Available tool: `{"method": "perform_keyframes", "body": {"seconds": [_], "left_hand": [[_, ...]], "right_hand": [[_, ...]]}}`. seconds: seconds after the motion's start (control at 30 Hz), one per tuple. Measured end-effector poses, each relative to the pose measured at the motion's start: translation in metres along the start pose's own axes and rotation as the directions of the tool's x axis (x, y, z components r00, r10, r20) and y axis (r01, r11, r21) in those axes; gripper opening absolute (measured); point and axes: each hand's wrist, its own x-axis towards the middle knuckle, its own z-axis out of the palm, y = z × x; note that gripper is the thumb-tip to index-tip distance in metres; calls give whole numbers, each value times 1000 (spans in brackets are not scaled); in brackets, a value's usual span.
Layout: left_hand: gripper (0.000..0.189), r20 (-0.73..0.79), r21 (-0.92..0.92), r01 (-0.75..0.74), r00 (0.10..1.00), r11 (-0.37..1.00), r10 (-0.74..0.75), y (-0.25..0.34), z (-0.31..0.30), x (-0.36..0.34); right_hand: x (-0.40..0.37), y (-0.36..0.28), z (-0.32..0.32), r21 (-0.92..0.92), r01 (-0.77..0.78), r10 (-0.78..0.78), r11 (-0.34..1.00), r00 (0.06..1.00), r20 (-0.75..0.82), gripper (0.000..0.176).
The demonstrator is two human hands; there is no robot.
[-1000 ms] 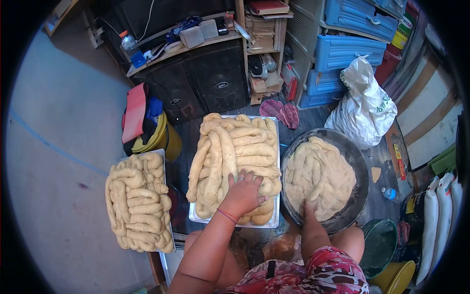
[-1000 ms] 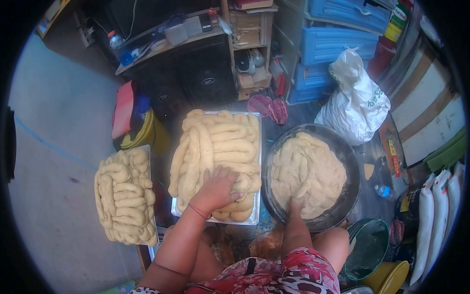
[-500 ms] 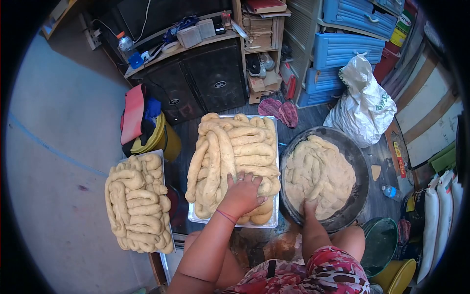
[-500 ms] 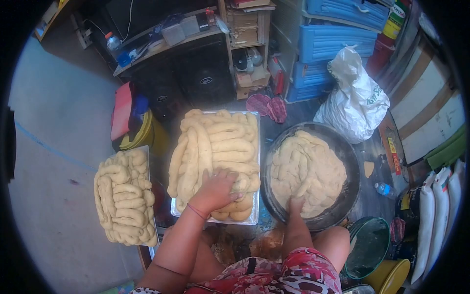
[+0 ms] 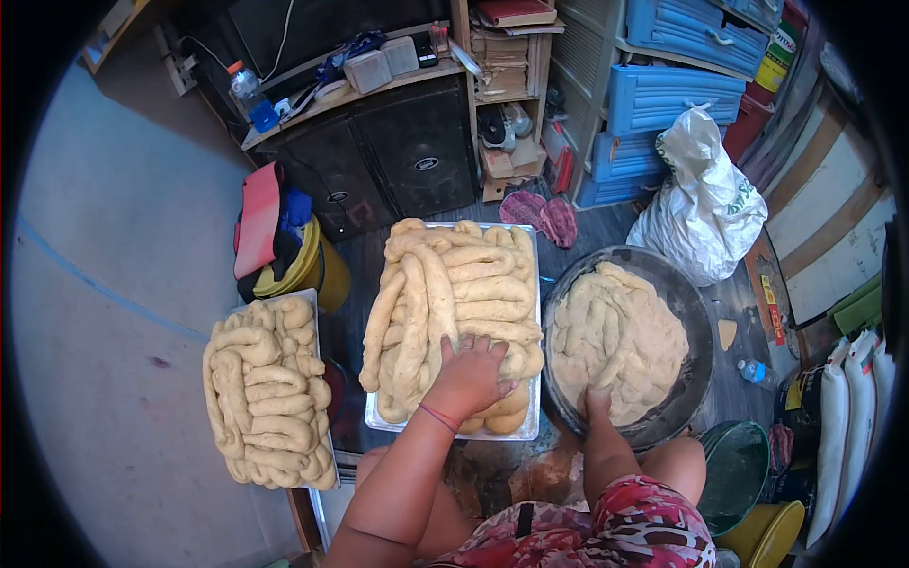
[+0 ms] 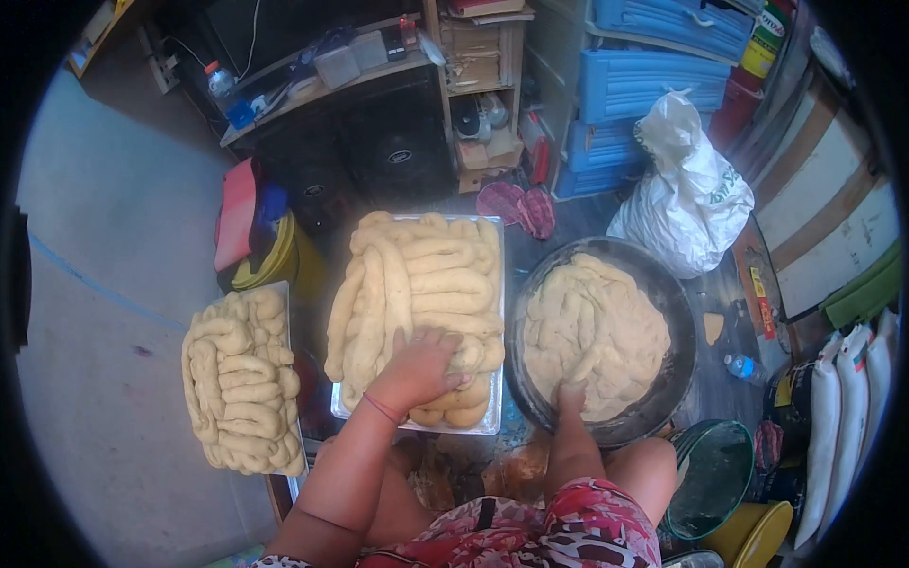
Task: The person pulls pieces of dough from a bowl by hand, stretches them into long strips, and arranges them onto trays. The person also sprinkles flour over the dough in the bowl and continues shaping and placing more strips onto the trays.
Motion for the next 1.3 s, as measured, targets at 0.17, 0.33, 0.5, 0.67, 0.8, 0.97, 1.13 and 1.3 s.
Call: {"method": "perform_keyframes", "body": {"seconds": [0.17, 0.33, 0.5, 0.67, 0.8, 0.97, 1.13, 1.3], "left_hand": [[59, 11, -15, 5, 1000, 1000, -4, 0, 0, 0], [57, 13, -11, -22, 1000, 1000, 22, 0, 0, 1], [58, 20, -6, 4, 1000, 1000, -4, 3, 0, 3], [61, 105, -65, 24, 994, 998, -17, 4, -8, 3], [64, 87, -74, 13, 996, 997, -7, 3, -12, -2], [62, 69, -87, 0, 998, 996, 6, 6, -26, -12], [60, -27, -81, -77, 997, 994, 75, 12, -19, -11], [59, -66, -168, -155, 987, 973, 145, 19, -11, -8]], "right_hand": [[10, 9, -1, 10, 95, -95, 995, 994, 54, 57], [10, 12, 3, 128, 112, -117, 985, 993, 32, 54], [39, 35, 33, 289, 129, -144, 949, 989, 32, 50], [38, -13, 2, 900, -422, 97, 108, 905, 413, 35], [70, -82, -60, 889, -456, 36, 47, 890, 455, 24], [40, -131, -154, 843, -426, -295, 329, 801, 521, 25], [-24, -154, -203, 852, -296, -242, 433, 871, 426, 21], [-42, -157, -227, 860, -201, -339, 469, 858, 386, 17]]}}
